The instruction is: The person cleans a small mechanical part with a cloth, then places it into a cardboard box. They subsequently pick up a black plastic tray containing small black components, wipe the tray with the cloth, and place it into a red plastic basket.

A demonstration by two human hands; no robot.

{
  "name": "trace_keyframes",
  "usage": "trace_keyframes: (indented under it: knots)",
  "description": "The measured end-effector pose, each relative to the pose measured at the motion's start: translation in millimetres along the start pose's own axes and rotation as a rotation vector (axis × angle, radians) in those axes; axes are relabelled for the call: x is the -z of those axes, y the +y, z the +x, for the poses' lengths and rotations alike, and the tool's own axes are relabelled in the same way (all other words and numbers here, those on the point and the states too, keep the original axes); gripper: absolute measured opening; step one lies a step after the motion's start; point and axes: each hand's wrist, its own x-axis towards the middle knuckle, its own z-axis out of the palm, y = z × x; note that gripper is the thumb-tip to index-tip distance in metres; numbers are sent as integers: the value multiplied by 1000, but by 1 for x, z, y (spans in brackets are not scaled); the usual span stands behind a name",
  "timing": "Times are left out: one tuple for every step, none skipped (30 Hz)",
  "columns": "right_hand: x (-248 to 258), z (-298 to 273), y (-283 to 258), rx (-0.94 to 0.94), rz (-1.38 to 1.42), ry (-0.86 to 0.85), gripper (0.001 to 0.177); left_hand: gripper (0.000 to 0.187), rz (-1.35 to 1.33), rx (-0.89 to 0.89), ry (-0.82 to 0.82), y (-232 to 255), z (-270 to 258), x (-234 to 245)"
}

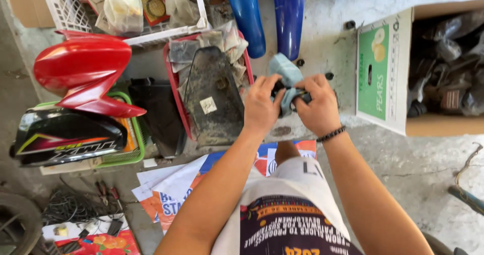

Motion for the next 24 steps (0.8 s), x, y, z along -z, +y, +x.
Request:
trace_keyframes:
  knots:
    - [4, -2, -13, 6, 2, 11, 19, 30, 2, -12, 3, 8, -2, 10]
    - [8, -4, -26, 21, 54, 15, 17, 29, -28, -14, 12, 17, -4, 21]
    - [14, -5, -39, 36, 105, 18, 16, 29, -60, -15, 20, 27, -5, 30]
    - [17, -8, -46, 41, 104, 28, 16, 29, -60, -25, 22, 35, -7, 39]
    - [18, -9, -52, 33, 185, 17, 16, 30, -106, -20, 30, 42, -9, 48]
    - [18, -11, -58, 25, 266, 5, 17, 30, -153, -16, 37, 49, -12, 57]
    - [20, -14, -61, 37, 264, 5, 17, 30, -153, -20, 48, 52, -15, 61]
    - [21, -17, -63, -1, 322, -2, 18, 31, -225, -6, 71, 54, -18, 66]
    - [21, -21, -66, -39, 382, -17, 18, 31, -295, 15, 97, 55, -24, 71]
    - [24, -25, -70, -27, 383, -25, 18, 31, -292, 16, 111, 53, -29, 71]
    - [26, -27, -75, -78, 403, -12, 20, 30, -436, 104, 93, 50, -33, 71]
    - [28, -28, -79, -128, 422, 1, 22, 30, -581, 190, 76, 47, -36, 71]
    - [33, -29, -89, -109, 423, -5, 22, 30, -579, 182, 94, 45, -41, 72]
    - [37, -30, -98, -158, 477, 8, 23, 29, -796, 272, 81, 42, -44, 72]
    - [42, -31, -107, -212, 528, 19, 25, 29, -1015, 362, 64, 40, -49, 72]
    - [42, -30, -103, -197, 527, 9, 25, 29, -1016, 355, 81, 46, -53, 81]
    - [42, -27, -99, -223, 632, 54, 22, 30, -1127, 403, 89, 50, -56, 90]
    - [40, -22, -95, -250, 737, 97, 20, 31, -1240, 450, 96, 54, -57, 99]
    - [46, -22, -104, -237, 736, 90, 20, 31, -1242, 440, 107, 51, -60, 103]
    - [50, -21, -114, -245, 859, 147, 19, 32, -1311, 482, 110, 48, -62, 107]
    - [54, -24, -122, -260, 978, 201, 18, 32, -1381, 531, 113, 44, -68, 111]
    - [54, -27, -128, -255, 975, 189, 18, 32, -1385, 529, 126, 48, -71, 118]
    - [53, -28, -133, -232, 1039, 164, 28, 30, -1373, 558, 127, 52, -73, 126]
    - [51, -29, -139, -208, 1103, 138, 40, 28, -1360, 588, 129, 55, -73, 134]
